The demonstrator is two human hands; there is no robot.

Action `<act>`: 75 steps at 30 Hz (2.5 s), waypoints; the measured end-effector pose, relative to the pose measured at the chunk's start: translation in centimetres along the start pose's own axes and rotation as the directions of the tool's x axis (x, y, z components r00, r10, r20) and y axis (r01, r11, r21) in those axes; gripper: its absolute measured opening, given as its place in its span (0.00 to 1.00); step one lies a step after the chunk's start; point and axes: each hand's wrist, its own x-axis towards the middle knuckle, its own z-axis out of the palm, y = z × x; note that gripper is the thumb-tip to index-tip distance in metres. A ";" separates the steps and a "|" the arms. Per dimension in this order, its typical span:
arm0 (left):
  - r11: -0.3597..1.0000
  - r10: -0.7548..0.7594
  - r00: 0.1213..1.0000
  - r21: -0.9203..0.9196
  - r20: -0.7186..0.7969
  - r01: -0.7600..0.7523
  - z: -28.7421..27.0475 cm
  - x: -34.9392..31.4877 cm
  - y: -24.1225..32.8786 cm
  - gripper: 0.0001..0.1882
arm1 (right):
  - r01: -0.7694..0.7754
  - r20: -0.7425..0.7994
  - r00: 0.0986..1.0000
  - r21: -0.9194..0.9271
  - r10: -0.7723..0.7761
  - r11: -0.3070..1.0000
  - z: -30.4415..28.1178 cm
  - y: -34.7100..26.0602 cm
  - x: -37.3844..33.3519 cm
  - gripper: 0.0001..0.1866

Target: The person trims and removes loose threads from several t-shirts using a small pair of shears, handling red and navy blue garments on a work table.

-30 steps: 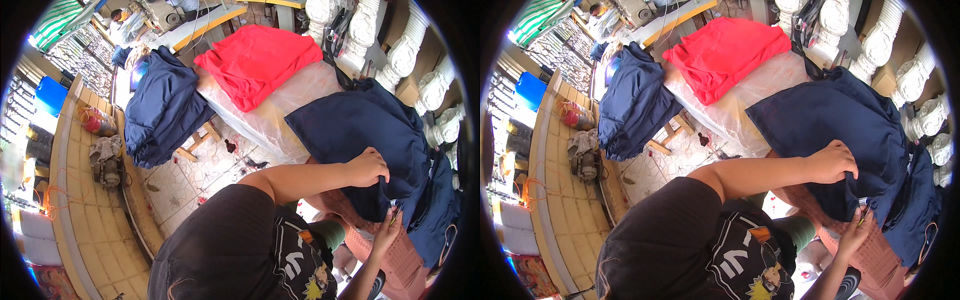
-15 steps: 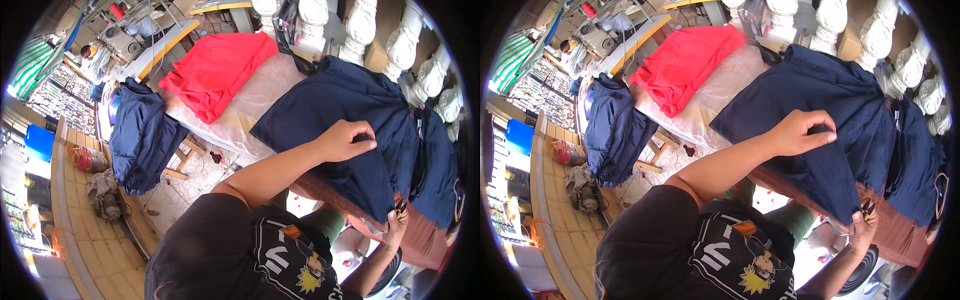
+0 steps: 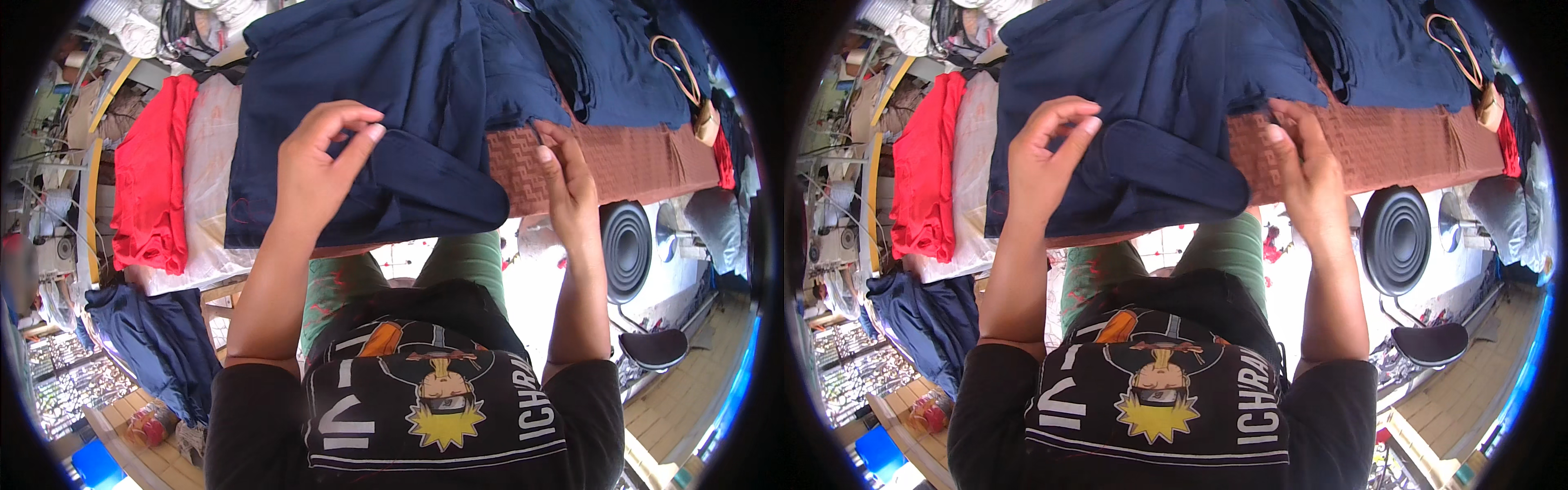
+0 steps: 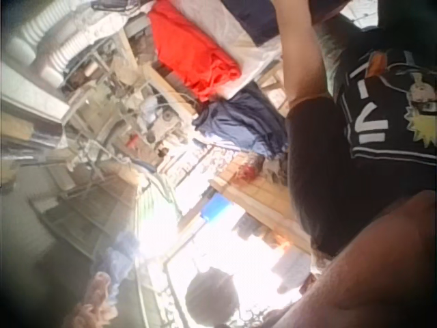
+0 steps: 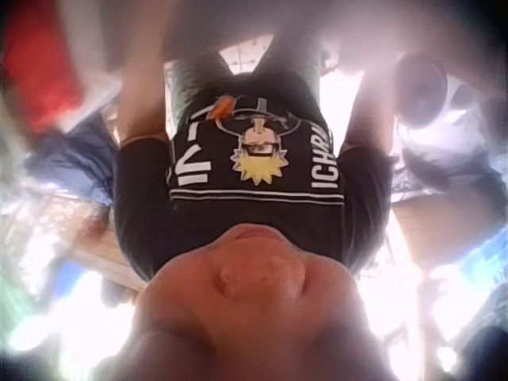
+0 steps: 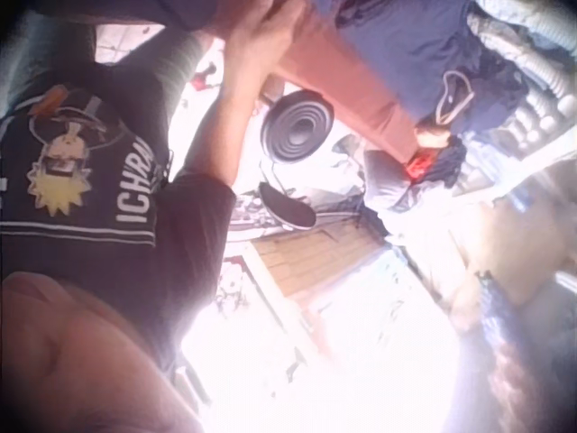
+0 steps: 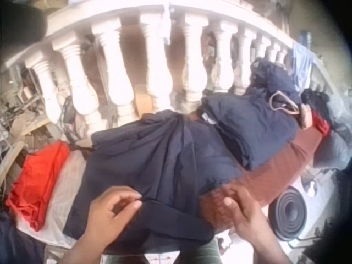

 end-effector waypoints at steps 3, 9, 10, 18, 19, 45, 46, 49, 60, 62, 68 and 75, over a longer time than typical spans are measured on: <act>0.992 0.107 0.982 0.050 0.158 -0.116 2.6 -0.9 0.7 0.11 | -0.123 0.142 0.985 0.165 0.100 0.979 1.2 -3.1 -0.5 0.16; 0.955 0.107 0.954 0.239 0.280 -0.177 8.0 -2.3 -1.4 0.16 | -0.305 0.275 0.930 0.211 0.243 0.929 4.0 -1.8 -1.9 0.14; 0.953 0.074 0.956 0.262 0.285 -0.152 8.4 -2.5 -1.7 0.16 | -0.326 0.277 0.924 0.209 0.264 0.922 4.0 -1.4 -2.1 0.14; 0.953 0.012 0.966 0.290 0.257 -0.089 9.3 -2.5 -1.6 0.16 | -0.433 0.286 0.889 0.274 0.357 0.859 3.6 -0.2 -2.2 0.16; 0.951 0.009 0.967 0.297 0.254 -0.087 9.3 -2.5 -1.5 0.16 | -0.435 0.288 0.888 0.278 0.358 0.856 3.7 -0.1 -2.1 0.16; 0.791 -0.459 0.805 -0.241 0.376 0.563 7.8 -0.8 -2.6 0.13 | -0.006 0.264 0.964 0.075 -0.015 0.997 4.3 0.2 -3.0 0.12; 0.781 -0.458 0.803 -0.259 0.381 0.568 7.7 -0.8 -2.5 0.13 | 0.007 0.275 0.961 0.021 -0.013 1.000 4.3 -0.2 -2.9 0.12; 0.772 -0.458 0.803 -0.277 0.382 0.572 7.8 -0.9 -2.6 0.13 | 0.004 0.276 0.961 -0.056 0.012 0.998 4.5 -0.7 -2.8 0.11; 0.862 -0.404 0.866 -0.193 0.295 0.468 7.0 -0.6 -2.1 0.11 | 0.014 0.271 0.962 -0.200 0.041 0.980 4.8 -0.8 -2.4 0.10; 0.955 -0.277 0.935 -0.045 0.223 0.294 6.8 -0.7 -2.2 0.10 | -0.034 0.248 0.967 -0.135 0.067 0.990 4.6 -0.8 -2.2 0.11; 0.949 0.044 0.974 0.296 0.222 -0.111 7.6 -2.2 -3.2 0.11 | -0.148 0.224 0.966 0.058 0.132 0.987 5.2 -0.7 -2.1 0.12; 0.957 0.061 0.973 0.263 0.224 -0.121 7.9 -2.1 -3.8 0.10 | -0.250 0.265 0.934 0.010 0.238 0.968 5.5 -0.7 -2.1 0.11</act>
